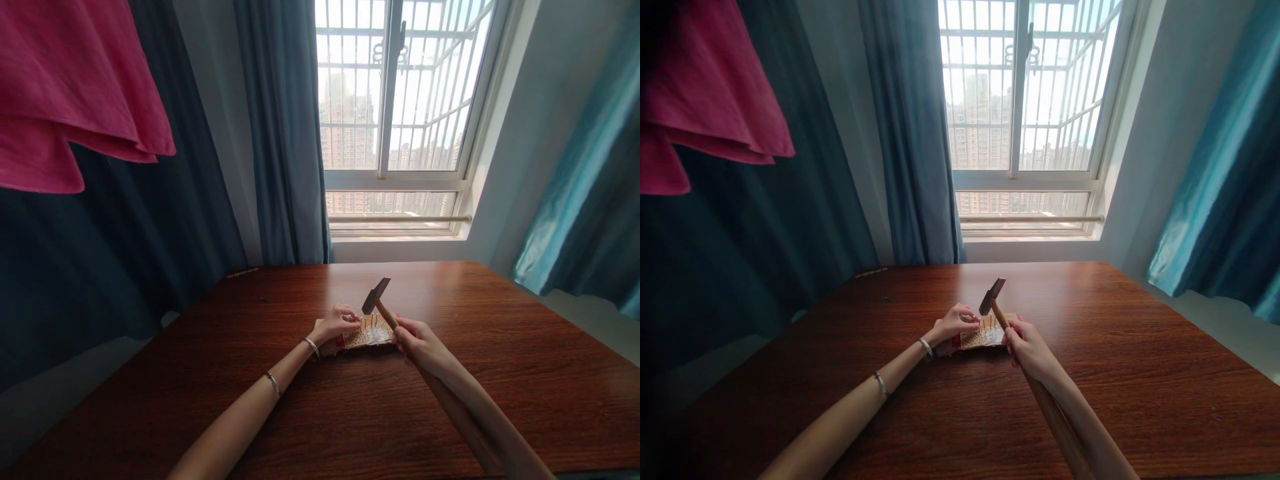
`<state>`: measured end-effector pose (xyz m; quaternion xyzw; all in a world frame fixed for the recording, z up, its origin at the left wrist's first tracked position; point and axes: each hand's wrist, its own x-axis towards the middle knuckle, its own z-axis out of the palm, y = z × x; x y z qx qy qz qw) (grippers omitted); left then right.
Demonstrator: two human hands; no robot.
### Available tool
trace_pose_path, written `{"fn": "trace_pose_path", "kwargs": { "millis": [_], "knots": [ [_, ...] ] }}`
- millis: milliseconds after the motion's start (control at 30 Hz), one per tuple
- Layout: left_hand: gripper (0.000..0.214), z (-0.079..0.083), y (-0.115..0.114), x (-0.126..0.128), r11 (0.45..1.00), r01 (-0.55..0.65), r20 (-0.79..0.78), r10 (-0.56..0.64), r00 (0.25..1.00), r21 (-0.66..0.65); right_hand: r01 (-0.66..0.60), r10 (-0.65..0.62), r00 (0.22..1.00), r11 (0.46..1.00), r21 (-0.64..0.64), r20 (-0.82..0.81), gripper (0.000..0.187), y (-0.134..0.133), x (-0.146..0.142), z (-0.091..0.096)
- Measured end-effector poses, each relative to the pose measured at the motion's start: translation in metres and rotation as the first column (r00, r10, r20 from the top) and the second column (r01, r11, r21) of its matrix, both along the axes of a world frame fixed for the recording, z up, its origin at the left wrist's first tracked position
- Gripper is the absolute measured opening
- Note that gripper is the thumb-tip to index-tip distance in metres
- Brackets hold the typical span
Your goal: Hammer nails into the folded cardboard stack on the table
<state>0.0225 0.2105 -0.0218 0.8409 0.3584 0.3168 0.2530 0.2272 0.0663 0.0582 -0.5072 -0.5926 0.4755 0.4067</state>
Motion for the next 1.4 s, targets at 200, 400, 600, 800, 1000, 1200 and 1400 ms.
{"fn": "trace_pose_path", "kwargs": {
  "millis": [200, 400, 600, 800, 1000, 1200, 1400],
  "knots": [
    [0.026, 0.001, 0.002, 0.001, 0.999, 0.035, 0.009, -0.035, 0.999, -0.029, 0.029, -0.039, 0.992, 0.996, 0.08, 0.119, 0.023, 0.004, -0.012, 0.007],
    [0.026, 0.004, 0.0, 0.002, 0.997, 0.065, 0.012, -0.065, 0.998, -0.038, 0.01, -0.044, 0.975, 0.988, 0.156, 0.216, 0.02, 0.009, -0.01, 0.0],
    [0.023, 0.005, -0.001, 0.004, 0.991, 0.116, 0.031, -0.115, 0.993, -0.059, -0.018, -0.033, 0.966, 0.98, 0.198, 0.256, 0.019, 0.011, -0.01, -0.003],
    [0.021, 0.004, -0.001, 0.004, 0.992, 0.11, 0.034, -0.107, 0.994, -0.069, -0.049, -0.014, 0.965, 0.971, 0.234, 0.261, 0.022, 0.012, -0.014, -0.004],
    [0.02, 0.004, -0.003, 0.004, 0.995, 0.078, 0.036, -0.075, 0.997, -0.069, -0.042, -0.021, 0.96, 0.975, 0.217, 0.28, 0.024, 0.015, -0.018, -0.003],
    [0.019, 0.003, -0.004, 0.004, 0.995, 0.088, 0.048, -0.085, 0.995, -0.049, -0.04, -0.034, 0.959, 0.967, 0.253, 0.281, 0.027, 0.017, -0.02, -0.006],
    [0.018, 0.006, -0.006, 0.005, 0.993, 0.098, 0.053, -0.095, 0.994, -0.066, -0.048, -0.035, 0.954, 0.962, 0.269, 0.297, 0.027, 0.018, -0.02, -0.006]
  ]
}}
